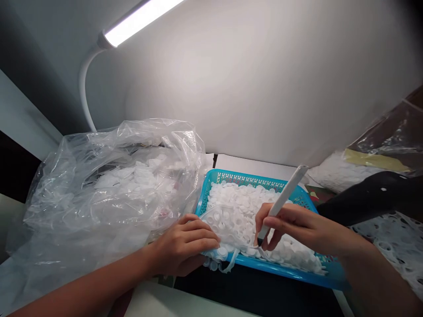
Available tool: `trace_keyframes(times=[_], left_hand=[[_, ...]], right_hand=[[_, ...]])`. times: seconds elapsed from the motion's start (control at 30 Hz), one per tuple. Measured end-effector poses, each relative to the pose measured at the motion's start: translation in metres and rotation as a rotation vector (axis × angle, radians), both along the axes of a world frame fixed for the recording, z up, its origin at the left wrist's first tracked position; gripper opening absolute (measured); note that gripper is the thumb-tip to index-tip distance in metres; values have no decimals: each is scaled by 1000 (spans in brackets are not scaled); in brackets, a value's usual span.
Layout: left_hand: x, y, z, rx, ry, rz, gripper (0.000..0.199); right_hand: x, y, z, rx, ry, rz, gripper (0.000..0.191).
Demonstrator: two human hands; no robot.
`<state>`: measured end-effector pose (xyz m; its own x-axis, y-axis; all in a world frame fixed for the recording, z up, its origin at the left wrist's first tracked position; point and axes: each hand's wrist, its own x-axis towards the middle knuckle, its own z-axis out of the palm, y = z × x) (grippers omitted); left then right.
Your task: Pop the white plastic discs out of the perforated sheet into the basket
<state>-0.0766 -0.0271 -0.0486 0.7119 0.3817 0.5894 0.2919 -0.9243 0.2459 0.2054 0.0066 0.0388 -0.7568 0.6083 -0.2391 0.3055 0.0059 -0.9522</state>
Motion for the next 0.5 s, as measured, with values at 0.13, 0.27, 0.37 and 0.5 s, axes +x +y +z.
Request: trace_keyframes(times=[0.13, 0.27, 0.37, 0.5], left_hand=[[0, -1, 0, -14, 11, 7, 30], [0, -2, 0, -11, 22, 10, 30], [0, -1, 0, -10, 18, 5, 30], [1, -1, 0, -7, 11, -8, 30]], right_hand=[[6, 5, -3, -5, -56, 60, 30], [9, 8, -1, -27, -92, 81, 30], [10, 8, 0, -15, -103, 77, 31], [15, 12, -2, 18, -113, 34, 34]])
